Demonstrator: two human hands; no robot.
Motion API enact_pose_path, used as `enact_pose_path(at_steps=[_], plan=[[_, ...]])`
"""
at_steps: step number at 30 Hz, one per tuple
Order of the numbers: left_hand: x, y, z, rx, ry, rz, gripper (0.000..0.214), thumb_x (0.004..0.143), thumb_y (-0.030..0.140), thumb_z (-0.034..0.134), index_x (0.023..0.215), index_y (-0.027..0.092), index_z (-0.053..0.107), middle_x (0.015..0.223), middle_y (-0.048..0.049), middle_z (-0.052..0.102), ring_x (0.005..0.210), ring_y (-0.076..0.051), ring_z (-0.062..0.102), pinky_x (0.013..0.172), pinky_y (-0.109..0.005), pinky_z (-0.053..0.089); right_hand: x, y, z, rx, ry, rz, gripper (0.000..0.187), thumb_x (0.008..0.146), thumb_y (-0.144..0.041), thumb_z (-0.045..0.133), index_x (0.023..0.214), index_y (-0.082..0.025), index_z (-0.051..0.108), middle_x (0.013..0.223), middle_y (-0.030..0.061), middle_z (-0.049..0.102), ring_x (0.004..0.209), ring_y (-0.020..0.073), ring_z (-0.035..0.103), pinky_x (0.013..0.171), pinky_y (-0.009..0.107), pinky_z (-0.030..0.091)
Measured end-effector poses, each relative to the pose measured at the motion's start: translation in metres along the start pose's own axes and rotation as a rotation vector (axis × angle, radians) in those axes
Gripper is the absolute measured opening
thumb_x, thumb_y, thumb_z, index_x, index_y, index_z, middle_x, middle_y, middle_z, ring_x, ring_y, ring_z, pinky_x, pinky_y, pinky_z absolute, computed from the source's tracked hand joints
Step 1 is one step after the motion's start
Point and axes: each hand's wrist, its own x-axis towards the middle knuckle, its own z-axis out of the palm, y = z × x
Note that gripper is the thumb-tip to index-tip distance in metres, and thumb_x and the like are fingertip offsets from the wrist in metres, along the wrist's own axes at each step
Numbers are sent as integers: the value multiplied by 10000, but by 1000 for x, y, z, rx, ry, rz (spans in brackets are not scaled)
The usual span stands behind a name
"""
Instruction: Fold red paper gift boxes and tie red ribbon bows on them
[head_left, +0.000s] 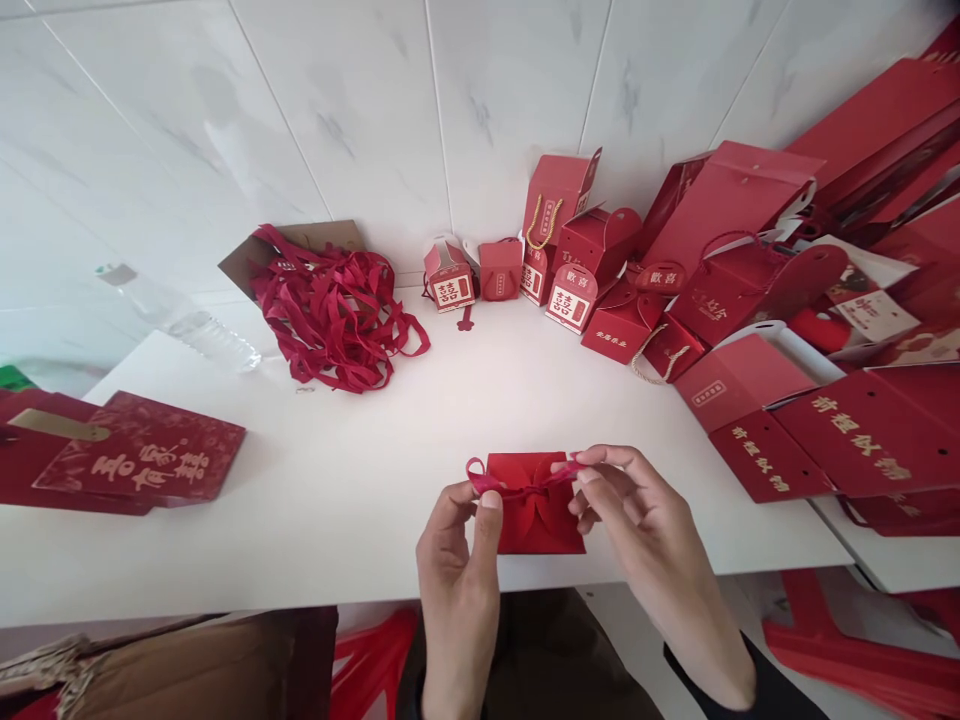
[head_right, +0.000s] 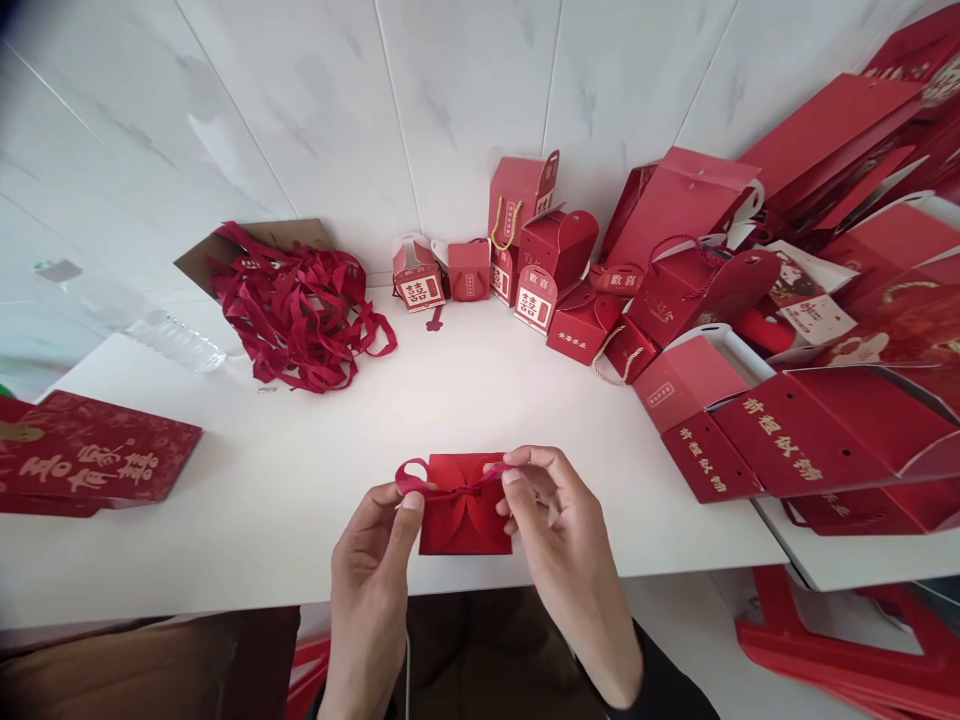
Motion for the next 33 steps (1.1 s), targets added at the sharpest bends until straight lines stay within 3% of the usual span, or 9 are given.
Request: enact_pose_path(at_steps=[2,6,12,17,22,27,30,33], plan=[[-5,0,4,-15,-9,-6,247,925,467,678,970,225,678,943,-46,727,875,-194,653,816,-313,531,-1,-3,5,128,-17,52,324,941,-576,651,1056,-276,611,734,-9,638,676,185,628,642,298,560],[-11,7,13,-62,17,-28,239,928,459,675,986,227,673,1036,-58,744,985,-219,683,911,-350,537,-2,-2,12,228,-24,77,337,905,-548,715,1062,-270,605,728,-23,625,671,167,610,616,271,557],[-13,10,15,-116,79,-107,283,915,488,676,904,211,618,906,-48,741,918,-225,700,785,-318,559,5,1,8,366,45,174,498,806,-524,823,1106,-280,508,671,-85,558,536,106,488,487,202,467],[-9,7,9,-104,49,-93,252,923,459,673,907,214,617,923,-44,744,935,-221,689,793,-316,536,8,2,6,388,26,199,568,775,-537,841,1139,-271,496,715,-65,573,616,133,505,469,195,476],[4,15,4,95,-96,38,194,944,407,626,965,216,648,937,-58,732,894,-221,670,865,-373,514,12,-13,3,147,-81,35,394,920,-528,701,1185,-276,554,872,-16,649,798,168,628,674,263,587],[18,27,8,535,-311,172,191,927,344,555,954,209,687,821,-49,640,786,-221,565,754,-375,444,21,-39,4,-201,-269,-325,205,1022,-294,572,1224,-324,586,1041,-12,711,1051,171,671,921,292,541],[22,33,9,494,-338,78,304,968,454,508,853,203,637,756,-27,592,716,-191,502,689,-341,401,28,-44,3,-345,-432,-445,327,1048,-198,462,1332,-335,549,1153,-7,705,1125,161,660,986,311,519],[25,35,6,348,-371,-6,426,994,521,475,730,201,572,700,-1,570,650,-150,455,649,-307,373,35,-41,-1,-451,-495,-494,417,1050,-163,411,1438,-305,466,1222,22,688,1154,171,653,1033,365,507]])
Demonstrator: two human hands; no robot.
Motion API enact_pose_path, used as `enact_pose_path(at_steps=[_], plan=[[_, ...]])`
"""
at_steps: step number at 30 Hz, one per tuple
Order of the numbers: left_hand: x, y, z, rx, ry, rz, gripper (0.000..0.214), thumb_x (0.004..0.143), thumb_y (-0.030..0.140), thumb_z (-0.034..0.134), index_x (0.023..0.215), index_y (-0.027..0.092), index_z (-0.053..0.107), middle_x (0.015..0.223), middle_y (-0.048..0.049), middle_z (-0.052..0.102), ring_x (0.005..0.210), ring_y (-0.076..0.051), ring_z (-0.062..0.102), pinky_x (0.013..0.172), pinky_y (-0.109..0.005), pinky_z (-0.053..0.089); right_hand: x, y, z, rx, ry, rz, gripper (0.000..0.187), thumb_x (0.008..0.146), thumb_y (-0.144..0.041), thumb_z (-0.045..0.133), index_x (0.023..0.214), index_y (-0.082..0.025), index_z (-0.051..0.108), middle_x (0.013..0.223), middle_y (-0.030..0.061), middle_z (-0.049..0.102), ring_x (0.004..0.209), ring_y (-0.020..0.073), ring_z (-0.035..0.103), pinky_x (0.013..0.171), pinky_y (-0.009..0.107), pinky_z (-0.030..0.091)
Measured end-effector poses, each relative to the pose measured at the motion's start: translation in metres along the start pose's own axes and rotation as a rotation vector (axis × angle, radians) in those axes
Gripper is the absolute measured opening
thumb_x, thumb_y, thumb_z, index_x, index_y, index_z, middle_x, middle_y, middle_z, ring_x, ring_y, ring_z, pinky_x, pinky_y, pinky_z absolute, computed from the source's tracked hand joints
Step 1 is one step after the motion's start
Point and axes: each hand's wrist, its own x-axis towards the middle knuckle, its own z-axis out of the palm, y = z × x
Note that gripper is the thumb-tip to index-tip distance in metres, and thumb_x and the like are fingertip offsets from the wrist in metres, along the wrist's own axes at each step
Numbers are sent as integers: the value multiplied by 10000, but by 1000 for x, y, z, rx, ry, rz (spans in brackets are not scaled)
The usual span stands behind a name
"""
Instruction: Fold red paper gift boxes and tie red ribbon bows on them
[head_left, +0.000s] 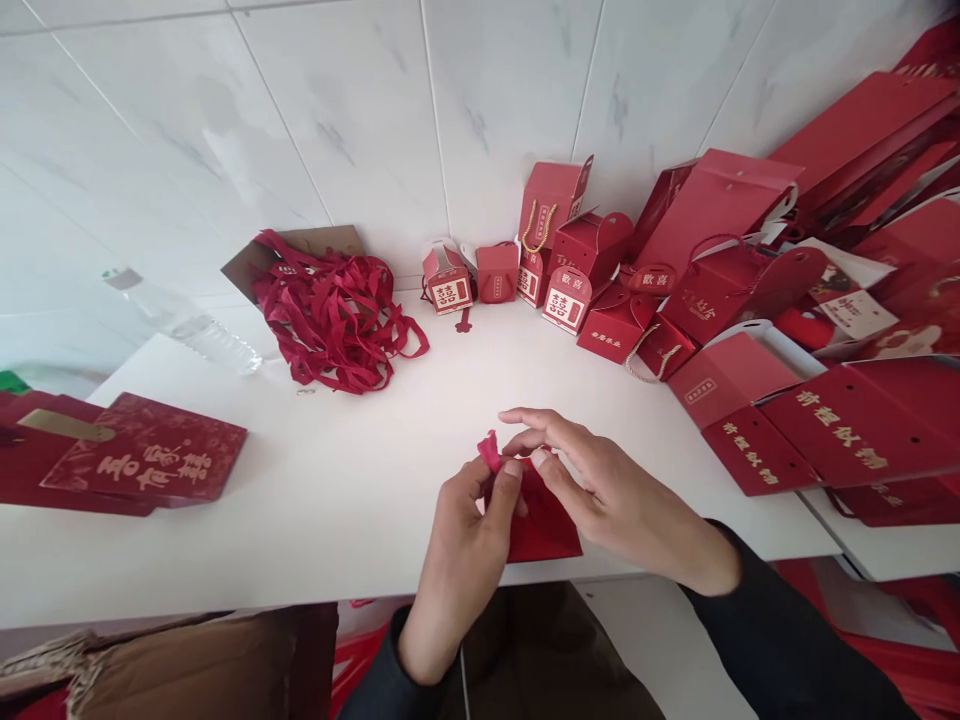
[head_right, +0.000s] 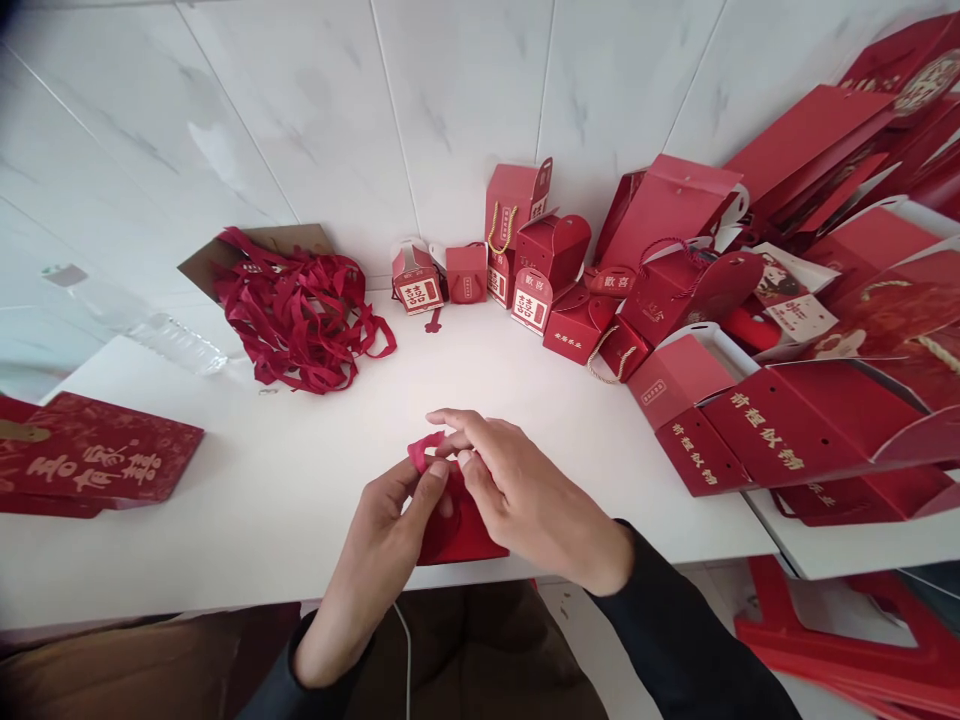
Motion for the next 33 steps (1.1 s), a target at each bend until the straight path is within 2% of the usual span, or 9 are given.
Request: enact_pose_path(at_steps=[3,6,9,11,15,18,23,28,33], plan=[[1,-2,-4,-76,-3,-4,439,992,508,503,691,195,564,689,5,588,663,-141,474,667,-295,378,0,7,-2,-138,-10,-73,375,1040,-156,439,1395,-258,503,1228,40,699,1143,197,655,1147,466,419],[2,-4,-5,-128,2,-16,347,998,469,511,810,198,618,695,12,605,699,-145,513,701,-293,395,0,8,-3,-227,26,-102,299,1027,-141,474,1289,-252,566,1163,30,727,1097,210,663,1196,517,347],[2,-2,-6,-141,-11,-17,228,989,415,538,1022,209,630,708,30,609,722,-147,548,726,-293,410,-2,5,-3,-243,142,-57,219,1022,-158,482,1185,-242,602,1103,49,698,1088,222,636,1071,474,462],[1,1,-6,-117,-42,12,168,978,364,550,1009,215,622,737,33,592,727,-140,530,719,-283,414,-4,2,-2,-213,180,-9,128,1024,-223,518,1095,-244,623,1103,56,664,1092,232,615,973,440,505],[-3,4,-5,-81,-76,64,80,961,283,547,939,218,588,773,33,559,729,-131,489,696,-262,413,-6,0,5,-149,101,77,76,1008,-287,584,968,-257,642,1035,25,655,1020,227,615,892,408,503],[-6,-1,-4,-102,12,23,151,948,287,571,1084,222,585,782,30,591,738,-140,521,727,-277,431,-8,-1,8,-127,135,136,131,1030,-286,522,945,-250,615,979,13,653,876,199,619,773,356,503],[-14,-15,0,-255,309,-29,385,913,333,675,1261,253,533,904,7,677,829,-159,593,816,-304,474,-18,0,12,28,256,310,167,1014,-375,544,904,-252,568,829,-8,634,672,163,584,565,277,470],[-22,-22,4,-241,471,99,242,919,335,699,1149,259,683,1041,-26,699,1002,-184,658,966,-338,511,-26,2,21,-17,403,245,87,1002,-286,550,1047,-274,625,1002,23,713,874,206,648,668,299,523],[-24,-24,10,-135,363,209,161,973,243,626,1086,304,725,1063,0,737,1041,-161,684,999,-314,525,-23,-3,25,-130,244,107,106,991,-227,576,1056,-258,654,1047,41,697,1030,252,632,893,420,516]])
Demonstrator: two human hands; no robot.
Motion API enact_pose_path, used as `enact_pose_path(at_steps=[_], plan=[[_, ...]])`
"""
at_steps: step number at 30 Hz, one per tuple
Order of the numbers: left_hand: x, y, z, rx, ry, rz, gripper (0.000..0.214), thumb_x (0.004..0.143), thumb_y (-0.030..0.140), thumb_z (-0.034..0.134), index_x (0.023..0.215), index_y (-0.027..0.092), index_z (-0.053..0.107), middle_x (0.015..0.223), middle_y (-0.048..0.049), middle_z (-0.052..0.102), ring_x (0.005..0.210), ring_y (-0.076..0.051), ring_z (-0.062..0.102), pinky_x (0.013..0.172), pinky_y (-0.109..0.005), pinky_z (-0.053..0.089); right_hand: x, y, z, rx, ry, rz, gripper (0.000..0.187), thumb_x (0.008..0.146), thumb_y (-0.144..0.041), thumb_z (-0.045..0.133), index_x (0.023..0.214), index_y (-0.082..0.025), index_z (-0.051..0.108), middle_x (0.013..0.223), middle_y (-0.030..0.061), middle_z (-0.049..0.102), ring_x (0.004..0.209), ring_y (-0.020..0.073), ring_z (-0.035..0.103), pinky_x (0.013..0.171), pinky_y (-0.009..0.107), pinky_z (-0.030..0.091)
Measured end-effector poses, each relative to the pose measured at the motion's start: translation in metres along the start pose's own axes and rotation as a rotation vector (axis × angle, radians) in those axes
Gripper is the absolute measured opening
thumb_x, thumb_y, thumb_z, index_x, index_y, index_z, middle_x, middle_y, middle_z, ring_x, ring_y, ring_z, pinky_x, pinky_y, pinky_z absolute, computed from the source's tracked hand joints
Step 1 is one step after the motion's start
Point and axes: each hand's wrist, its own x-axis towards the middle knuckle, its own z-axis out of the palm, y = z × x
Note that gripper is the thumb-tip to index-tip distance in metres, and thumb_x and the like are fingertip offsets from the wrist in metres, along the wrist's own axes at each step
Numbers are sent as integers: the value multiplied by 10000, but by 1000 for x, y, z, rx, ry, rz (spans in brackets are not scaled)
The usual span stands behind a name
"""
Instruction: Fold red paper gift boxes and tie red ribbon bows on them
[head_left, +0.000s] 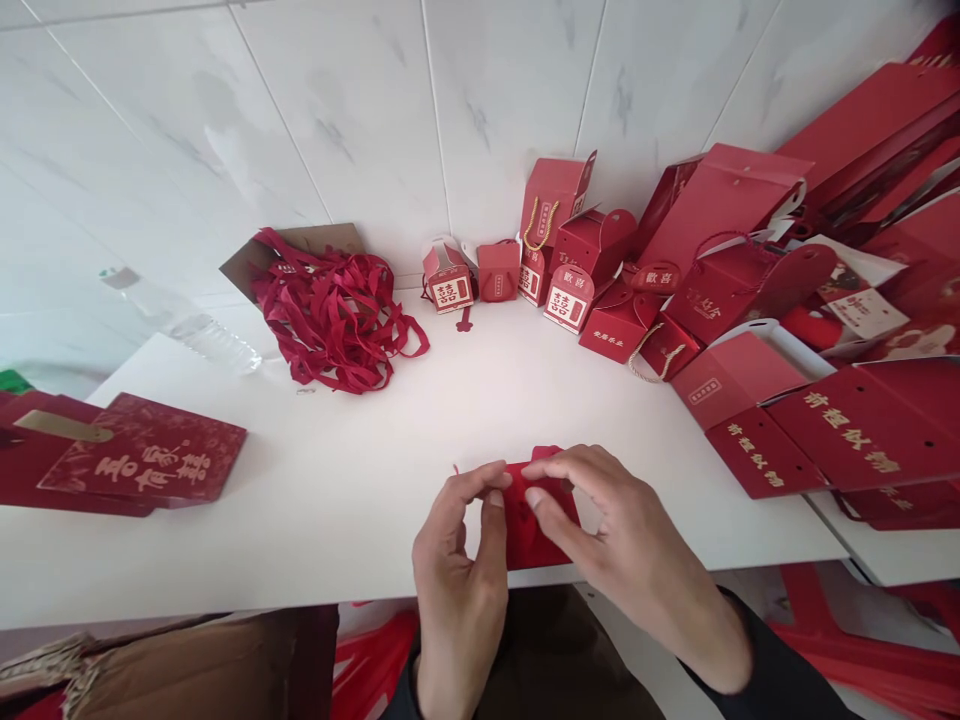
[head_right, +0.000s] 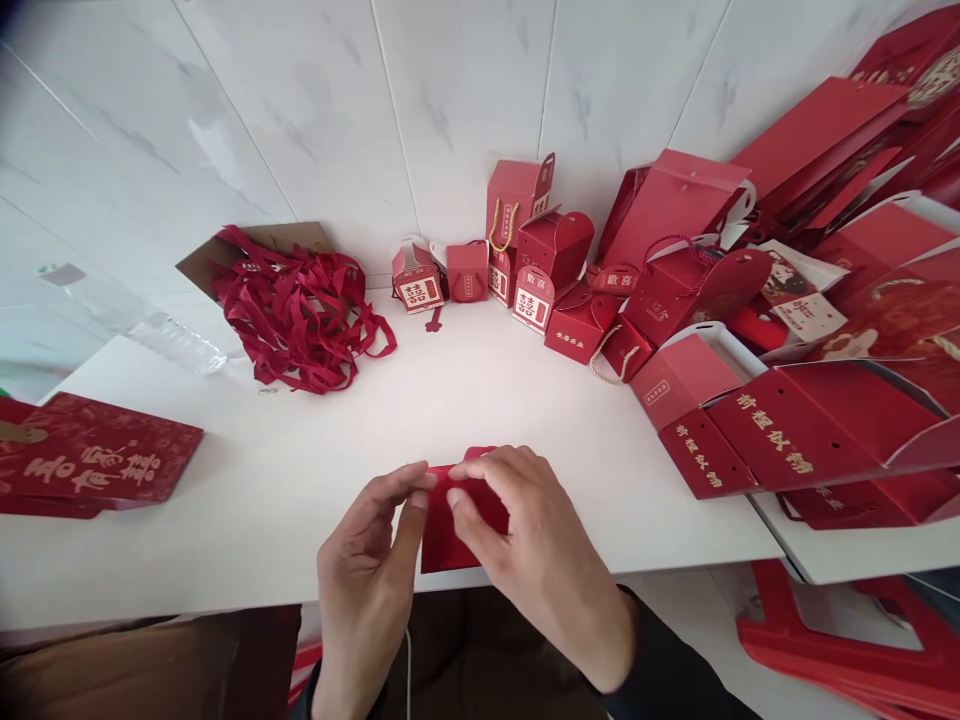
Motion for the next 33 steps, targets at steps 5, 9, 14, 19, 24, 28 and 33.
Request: enact_pose_path(at_steps=[5,9,14,19,24,28,33], plan=[[3,-2,-4,12,-46,47,184,994,213,578,1098,302,700,1054,-5,733,985,-160,693,892,-296,563,3,0,8,-80,-52,-34,132,950,-107,617,983,-232,649,977,37,693,945,249,634,879,455,498],[11,-7,-12,342,-21,161,305,952,177,578,1218,291,676,1187,-52,674,1102,-217,600,924,-372,526,3,0,9,-46,-7,-14,129,969,-109,598,947,-232,628,938,19,687,897,224,643,874,439,498],[15,-6,-11,499,-136,193,218,916,167,577,1008,273,743,964,-46,661,936,-222,568,791,-355,500,-2,1,5,-1,-12,-5,91,996,-181,570,1006,-250,628,1006,30,694,974,233,649,891,432,515],[18,3,-11,367,-107,100,181,918,191,562,913,264,727,859,-10,703,801,-189,564,730,-321,468,-3,6,-2,-60,-16,24,120,993,-232,565,1095,-261,622,1052,53,695,1041,269,640,871,445,525],[35,15,-14,275,-182,-17,183,888,239,592,947,268,763,848,-4,715,771,-173,581,714,-307,458,4,3,-7,-63,-48,-17,72,972,-223,585,1000,-257,641,958,38,689,901,237,659,769,383,528],[48,23,-13,259,-314,-96,210,909,365,615,1033,245,735,852,-8,717,762,-172,583,719,-315,465,12,-1,-8,-25,-39,2,108,965,-204,573,905,-250,650,906,17,704,838,207,667,679,331,513],[41,20,-9,212,-305,-187,269,977,431,537,946,214,695,868,-21,712,774,-169,583,726,-316,462,17,-1,-12,-16,-35,74,137,977,-298,569,891,-256,667,897,16,724,767,195,645,589,305,494]])
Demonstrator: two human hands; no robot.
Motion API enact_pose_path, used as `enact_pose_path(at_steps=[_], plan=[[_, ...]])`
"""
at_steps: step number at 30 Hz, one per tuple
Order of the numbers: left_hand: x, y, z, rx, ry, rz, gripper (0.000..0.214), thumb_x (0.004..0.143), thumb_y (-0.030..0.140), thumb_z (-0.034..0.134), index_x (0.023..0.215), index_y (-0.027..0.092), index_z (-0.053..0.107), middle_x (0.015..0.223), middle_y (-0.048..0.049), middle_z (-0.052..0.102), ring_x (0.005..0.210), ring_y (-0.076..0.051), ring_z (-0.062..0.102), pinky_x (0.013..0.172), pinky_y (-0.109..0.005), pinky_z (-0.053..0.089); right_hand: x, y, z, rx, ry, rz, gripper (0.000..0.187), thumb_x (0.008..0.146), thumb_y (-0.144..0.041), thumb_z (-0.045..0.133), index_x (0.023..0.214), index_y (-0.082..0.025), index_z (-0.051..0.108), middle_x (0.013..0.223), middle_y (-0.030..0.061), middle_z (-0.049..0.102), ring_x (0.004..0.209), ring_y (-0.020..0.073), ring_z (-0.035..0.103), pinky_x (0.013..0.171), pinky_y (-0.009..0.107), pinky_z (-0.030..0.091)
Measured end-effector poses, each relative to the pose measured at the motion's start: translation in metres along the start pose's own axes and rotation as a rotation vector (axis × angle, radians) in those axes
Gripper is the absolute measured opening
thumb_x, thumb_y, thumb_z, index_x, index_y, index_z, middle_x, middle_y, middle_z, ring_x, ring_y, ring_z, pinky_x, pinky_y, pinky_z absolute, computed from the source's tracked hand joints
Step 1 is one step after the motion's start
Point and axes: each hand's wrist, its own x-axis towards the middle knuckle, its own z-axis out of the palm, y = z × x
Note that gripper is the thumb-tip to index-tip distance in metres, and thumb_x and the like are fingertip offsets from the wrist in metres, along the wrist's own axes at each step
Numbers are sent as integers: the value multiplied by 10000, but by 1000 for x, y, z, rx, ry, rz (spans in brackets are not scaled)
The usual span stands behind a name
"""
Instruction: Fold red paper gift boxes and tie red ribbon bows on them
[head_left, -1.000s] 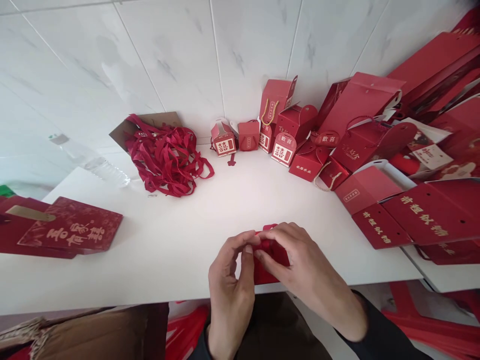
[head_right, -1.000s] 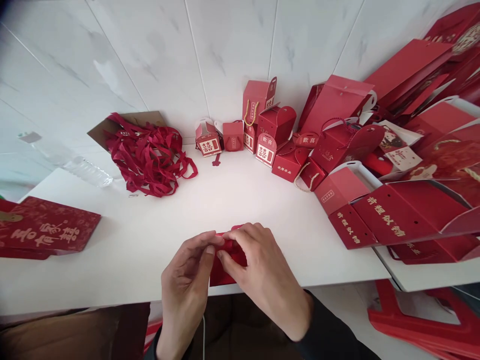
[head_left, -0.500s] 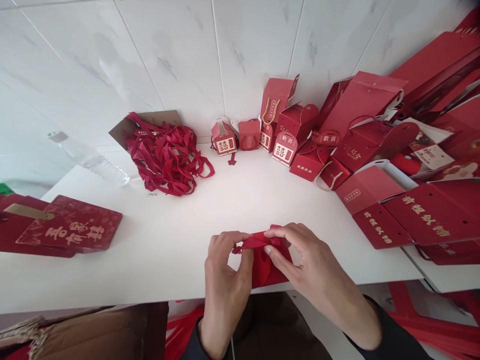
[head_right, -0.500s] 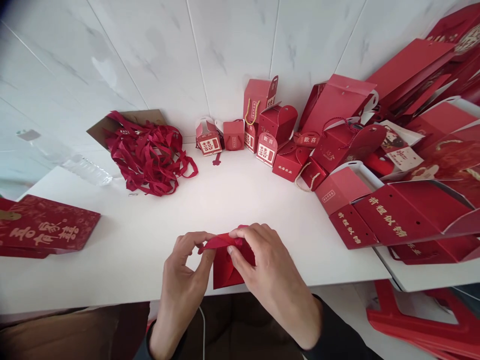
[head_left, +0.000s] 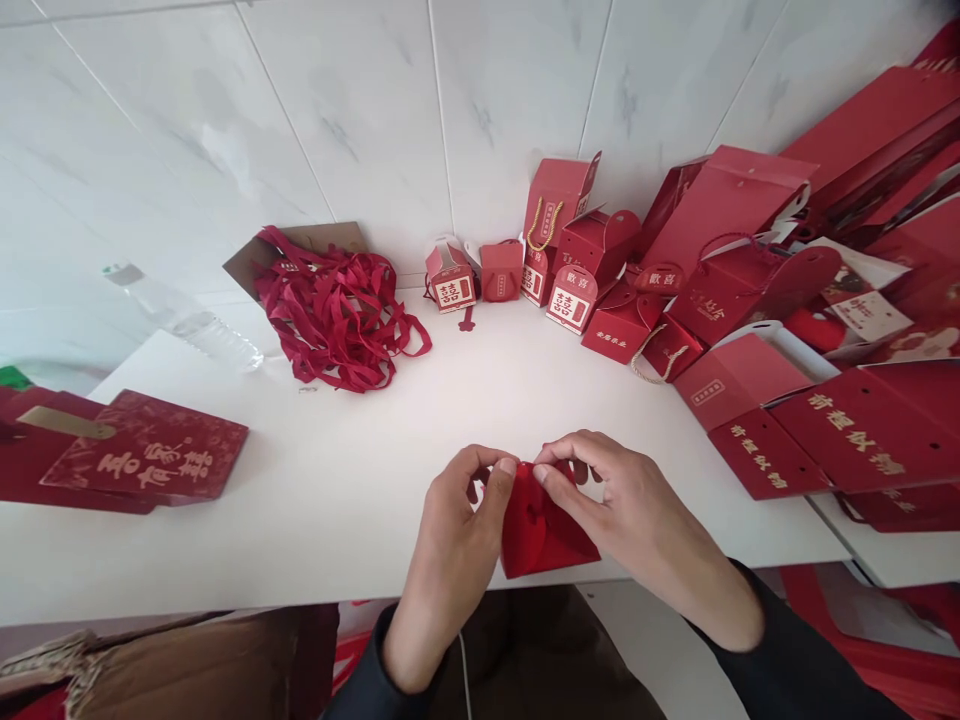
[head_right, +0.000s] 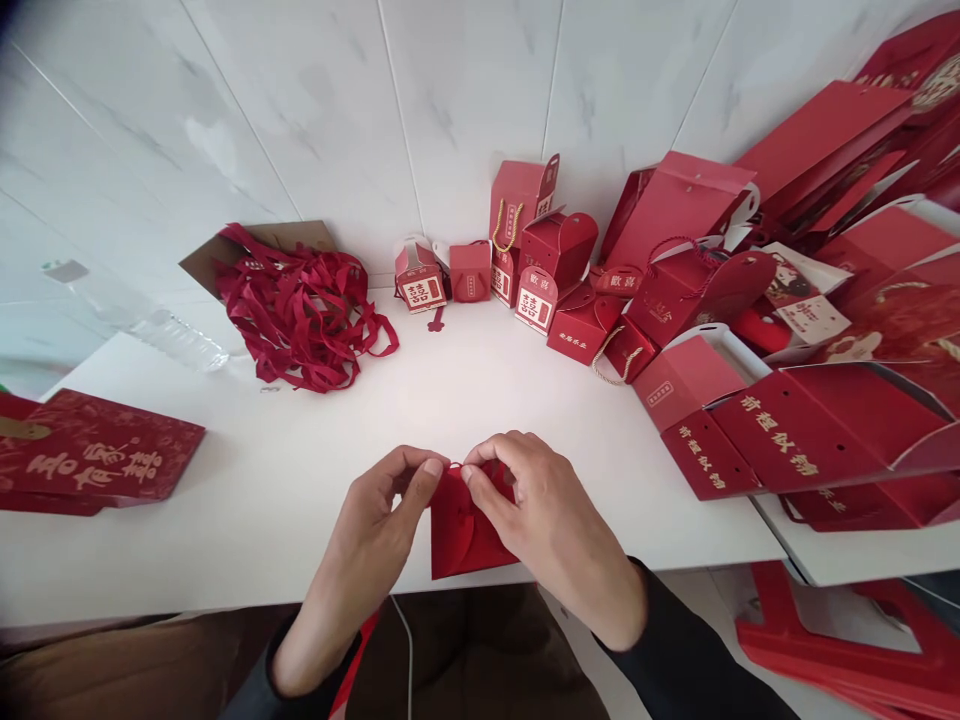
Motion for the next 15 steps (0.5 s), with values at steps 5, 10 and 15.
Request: enact_pose_path(at_steps=[5,10,15], plan=[[-4,-6,7,-233,14,31,159,931,310,622,1051,214,664,921,-25,709,874,-170,645,786,-292,511,1,1,-2,2,-38,68,187,950,-367,596,1063,-271,708,910,27,740,682,187,638,490,284,457],[-8,-10,8,-230,35,94,253,981,344,571,1209,242,606,1071,-49,702,983,-189,651,871,-337,518,2,-2,-1,39,-63,47,159,956,-310,561,876,-254,686,877,16,740,684,179,633,499,277,453],[-16,-18,12,230,82,215,247,980,337,561,1202,261,640,1112,-58,654,1014,-235,548,909,-413,453,-1,-1,-1,80,-29,65,166,974,-345,558,941,-251,691,817,8,696,618,161,576,472,276,407]])
